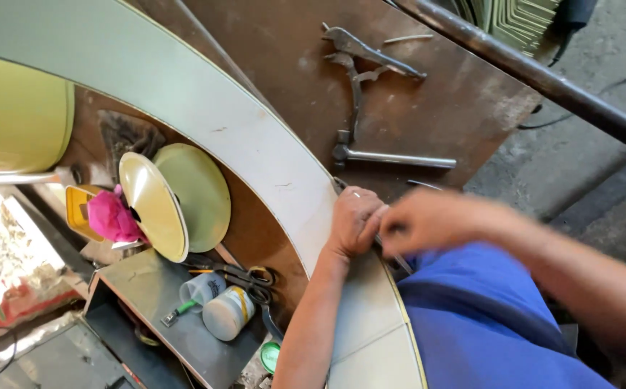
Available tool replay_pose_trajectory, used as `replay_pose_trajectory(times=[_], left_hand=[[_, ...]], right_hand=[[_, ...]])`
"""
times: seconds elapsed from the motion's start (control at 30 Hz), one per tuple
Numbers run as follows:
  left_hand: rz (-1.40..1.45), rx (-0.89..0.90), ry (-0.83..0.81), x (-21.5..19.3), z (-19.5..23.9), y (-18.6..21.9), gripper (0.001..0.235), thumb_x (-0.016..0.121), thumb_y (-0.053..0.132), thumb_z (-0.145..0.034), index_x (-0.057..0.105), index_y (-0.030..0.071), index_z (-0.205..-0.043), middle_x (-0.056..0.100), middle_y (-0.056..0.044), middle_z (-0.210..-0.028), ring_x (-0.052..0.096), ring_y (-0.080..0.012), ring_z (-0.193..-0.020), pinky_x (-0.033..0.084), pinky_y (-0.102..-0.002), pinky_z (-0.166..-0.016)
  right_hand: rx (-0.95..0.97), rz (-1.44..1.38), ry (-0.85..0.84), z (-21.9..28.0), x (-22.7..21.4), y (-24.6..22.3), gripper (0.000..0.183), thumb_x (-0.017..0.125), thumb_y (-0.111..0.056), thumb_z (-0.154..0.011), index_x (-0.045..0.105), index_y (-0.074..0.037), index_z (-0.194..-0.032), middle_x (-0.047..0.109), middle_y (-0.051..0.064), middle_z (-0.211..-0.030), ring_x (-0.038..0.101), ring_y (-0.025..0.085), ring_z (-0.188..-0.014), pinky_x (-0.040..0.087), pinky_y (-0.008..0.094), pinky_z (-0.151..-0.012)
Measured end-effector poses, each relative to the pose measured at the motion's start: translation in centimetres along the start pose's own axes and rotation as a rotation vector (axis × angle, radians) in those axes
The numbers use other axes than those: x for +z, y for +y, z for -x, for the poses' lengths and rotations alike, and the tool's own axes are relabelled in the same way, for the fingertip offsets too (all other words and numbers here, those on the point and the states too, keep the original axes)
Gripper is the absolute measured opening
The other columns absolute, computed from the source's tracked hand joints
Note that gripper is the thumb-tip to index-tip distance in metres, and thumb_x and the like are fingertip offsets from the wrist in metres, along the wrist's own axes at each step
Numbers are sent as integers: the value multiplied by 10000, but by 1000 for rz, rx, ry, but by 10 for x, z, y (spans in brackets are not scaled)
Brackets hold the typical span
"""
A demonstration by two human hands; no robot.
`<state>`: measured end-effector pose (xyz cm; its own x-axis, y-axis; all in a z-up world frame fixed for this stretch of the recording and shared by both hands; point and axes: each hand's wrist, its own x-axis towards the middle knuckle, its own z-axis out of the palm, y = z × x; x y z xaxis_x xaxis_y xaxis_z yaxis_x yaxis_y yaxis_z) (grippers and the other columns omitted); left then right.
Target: Fabricating a curved metal component using a hammer, pliers, and an angle grinder.
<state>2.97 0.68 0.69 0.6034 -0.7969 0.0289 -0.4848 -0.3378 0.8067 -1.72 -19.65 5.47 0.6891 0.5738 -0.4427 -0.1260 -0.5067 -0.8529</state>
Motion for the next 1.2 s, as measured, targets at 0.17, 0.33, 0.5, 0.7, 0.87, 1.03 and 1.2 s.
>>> replay_pose_trajectory(times=[0.17,0.33,0.5,0.7,0.87,1.03,1.2], left_hand=[[-57,3,0,5,4,-1,252,586,260,-901,696,60,-795,697,-107,-830,665,-294,-868,479,-414,-887],[-41,19,-34,1,8,-2,241,562,242,-886,717,83,-794,694,-85,-798,672,-277,-867,473,-414,-891],[-36,23,-34,2,7,0,251,556,241,-897,722,75,-809,688,-88,-787,668,-283,-874,475,-420,-912],[-51,15,-22,5,12,-5,243,556,235,-880,725,76,-808,710,-91,-804,685,-281,-903,481,-409,-934],[-46,17,-25,5,11,-4,254,547,240,-879,726,73,-810,727,-95,-825,699,-276,-915,478,-407,-930],[-57,17,-32,8,13,-9,244,550,240,-859,722,76,-807,724,-90,-817,685,-279,-924,474,-405,-940],[-40,20,-48,7,14,-12,247,572,246,-861,729,62,-813,697,-95,-781,648,-298,-835,466,-409,-901]], right_hand=[[165,287,820,-78,5,95,290,772,-356,-843,727,-91,-951,673,182,-986,616,398,-955,512,489,-802],[174,499,812,-133,58,139,333,756,-313,-797,660,-90,-1025,662,153,-1059,616,371,-1041,506,473,-831],[200,246,829,-134,69,152,340,665,-370,-944,615,-40,-1009,652,200,-965,633,395,-778,498,484,-645],[59,-1133,564,-129,101,146,619,413,-540,-1164,473,-86,-747,405,-5,-652,338,126,-551,287,314,-488],[13,-898,480,-129,102,139,577,390,-520,-1073,543,-85,-727,502,-15,-610,442,95,-526,367,296,-460],[-11,-779,804,-153,119,175,545,463,-481,-1087,629,-35,-822,560,1,-691,474,111,-638,434,319,-549],[20,-423,576,-111,70,100,470,516,-466,-1034,689,-36,-955,621,50,-691,580,137,-621,502,351,-644]])
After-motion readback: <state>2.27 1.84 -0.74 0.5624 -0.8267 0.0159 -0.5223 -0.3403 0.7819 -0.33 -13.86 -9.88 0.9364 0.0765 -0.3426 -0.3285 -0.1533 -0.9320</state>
